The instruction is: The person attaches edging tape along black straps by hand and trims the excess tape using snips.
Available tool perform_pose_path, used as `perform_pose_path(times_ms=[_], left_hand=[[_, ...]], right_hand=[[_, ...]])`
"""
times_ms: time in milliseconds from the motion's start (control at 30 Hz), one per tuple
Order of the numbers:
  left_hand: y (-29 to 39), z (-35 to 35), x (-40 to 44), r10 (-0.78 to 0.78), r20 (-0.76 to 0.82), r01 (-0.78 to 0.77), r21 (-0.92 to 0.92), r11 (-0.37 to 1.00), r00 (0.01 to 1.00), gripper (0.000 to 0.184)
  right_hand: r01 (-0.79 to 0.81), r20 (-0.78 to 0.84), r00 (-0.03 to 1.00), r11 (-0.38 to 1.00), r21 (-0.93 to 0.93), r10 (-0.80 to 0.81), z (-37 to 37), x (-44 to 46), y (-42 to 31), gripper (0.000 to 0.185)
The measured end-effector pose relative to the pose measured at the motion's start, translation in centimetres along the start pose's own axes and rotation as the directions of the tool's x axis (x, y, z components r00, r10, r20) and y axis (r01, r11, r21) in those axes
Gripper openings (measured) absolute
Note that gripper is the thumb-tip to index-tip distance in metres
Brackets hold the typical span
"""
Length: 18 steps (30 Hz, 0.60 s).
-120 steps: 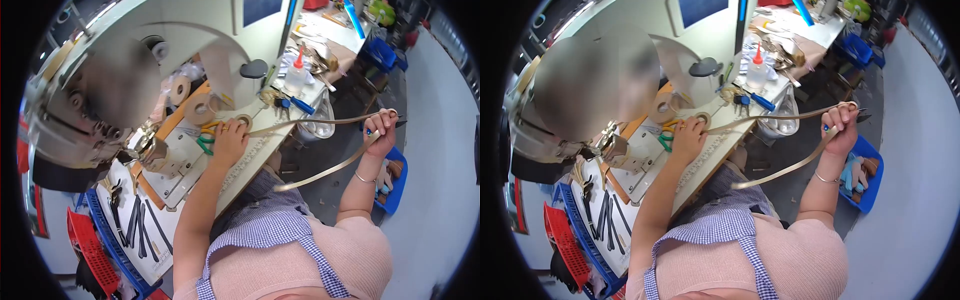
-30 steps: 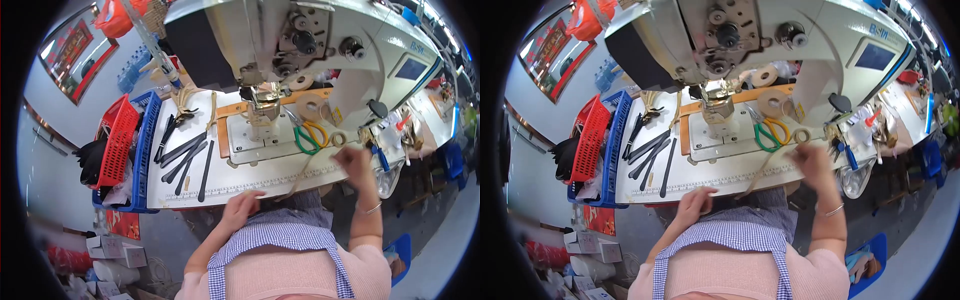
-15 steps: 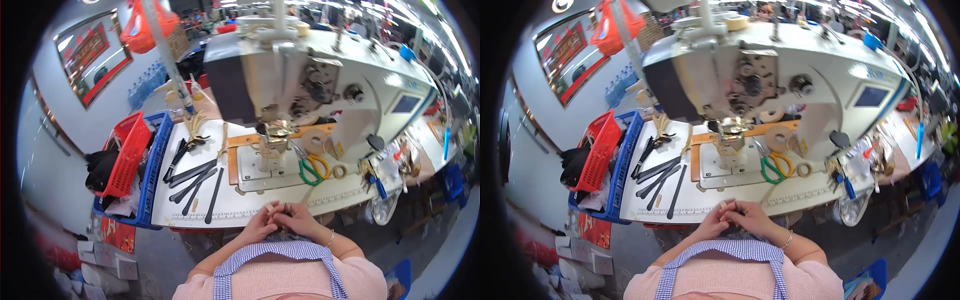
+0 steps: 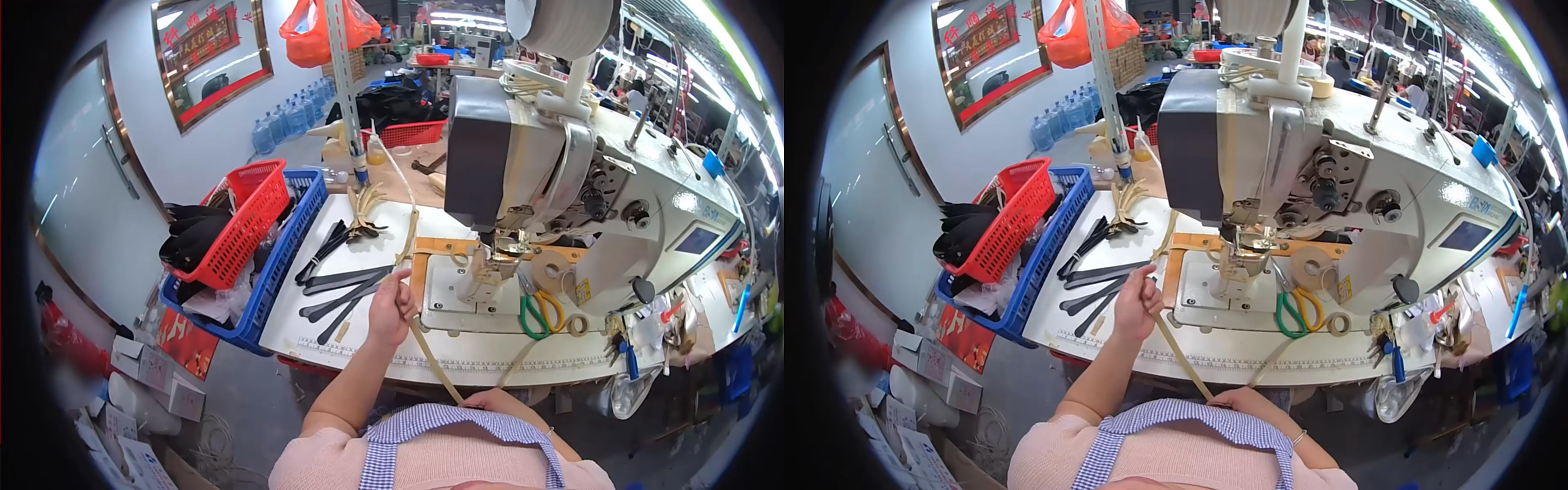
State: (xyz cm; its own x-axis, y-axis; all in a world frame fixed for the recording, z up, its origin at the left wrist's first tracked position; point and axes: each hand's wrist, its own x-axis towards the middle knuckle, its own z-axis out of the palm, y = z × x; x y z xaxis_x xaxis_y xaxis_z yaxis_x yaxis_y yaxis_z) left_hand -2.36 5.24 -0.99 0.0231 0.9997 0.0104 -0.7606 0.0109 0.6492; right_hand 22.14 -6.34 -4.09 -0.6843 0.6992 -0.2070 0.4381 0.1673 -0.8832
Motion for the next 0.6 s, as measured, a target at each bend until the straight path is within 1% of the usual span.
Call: perform_pose_path(times_ms=[33,67,100,133,167,233,267,300,333,400,433,533,600], left_hand=[[-0.6,-0.1,-0.2,-0.013,0.06,0.007,0.096,0.995,0.998,0.034],[-1.0,0.5,-0.4,-0.078,0.102,0.07,0.074,0.995,0.992,0.038],[-1.5,1.4,-1.0,-0.15,0.143,0.143,0.055,0.988,0.978,0.042],[-2.3,1.9,-1.6,-0.227,0.181,0.224,0.038,0.974,0.957,0.046],[-3.5,1.7,-1.4,-0.197,0.255,0.182,0.082,0.98,0.947,0.062],[-4.2,3.8,-2.5,-0.118,0.25,0.072,0.184,0.98,0.961,0.069],[-4.4,4.7,-2.7,-0.062,0.261,0.0,0.23,0.973,0.963,0.073],[-4.3,3.7,-2.7,-0.068,0.406,-0.158,0.498,0.853,0.911,0.087],[-4.8,3.7,-3.1,-0.019,0.435,-0.251,0.554,0.794,0.9,0.09],[-5.5,3.9,-4.0,0.088,0.494,-0.431,0.643,0.633,0.865,0.095],[-4.9,4.4,-4.5,0.072,0.492,-0.434,0.68,0.59,0.868,0.098],[-5.3,3.4,-4.3,0.154,0.495,-0.469,0.61,0.638,0.855,0.092],[-4.9,3.4,-4.5,0.175,0.371,-0.377,0.589,0.714,0.912,0.084]], right_hand=[[0.086,-0.061,0.994,0.996,0.011,-0.085,-0.3,0.0,0.5,0.02],[0.169,-0.128,0.978,0.985,0.018,-0.166,-0.6,-0.1,0.1,0.019],[-0.047,-0.201,0.979,0.999,0.002,0.046,-1.8,-0.4,-1.1,0.015],[0.109,-0.487,0.865,0.992,-0.057,-0.123,-1.8,0.5,-0.3,0.012],[0.079,-0.646,0.741,0.979,-0.19,-0.185,-2.3,1.3,-0.7,0.012],[0.057,-0.732,0.676,0.997,-0.061,-0.083,-3.1,2.7,-2.8,0.014],[0.112,-0.738,0.662,0.991,-0.079,-0.133,-3.3,3.8,-3.4,0.015],[0.173,-0.74,0.644,0.979,-0.104,-0.192,-3.4,4.8,-3.8,0.016],[0.191,-0.744,0.636,0.976,-0.104,-0.204,-3.3,5.4,-4.1,0.016],[0.239,-0.738,0.631,0.965,-0.108,-0.239,-3.3,6.7,-4.7,0.017],[0.252,-0.721,0.645,0.961,-0.114,-0.254,-3.3,7.0,-5.0,0.019],[0.263,-0.655,0.749,0.954,0.148,-0.105,-3.0,8.4,-4.0,0.019],[0.271,-0.612,0.79,0.917,0.294,-0.038,-3.5,8.4,-3.5,0.018]])
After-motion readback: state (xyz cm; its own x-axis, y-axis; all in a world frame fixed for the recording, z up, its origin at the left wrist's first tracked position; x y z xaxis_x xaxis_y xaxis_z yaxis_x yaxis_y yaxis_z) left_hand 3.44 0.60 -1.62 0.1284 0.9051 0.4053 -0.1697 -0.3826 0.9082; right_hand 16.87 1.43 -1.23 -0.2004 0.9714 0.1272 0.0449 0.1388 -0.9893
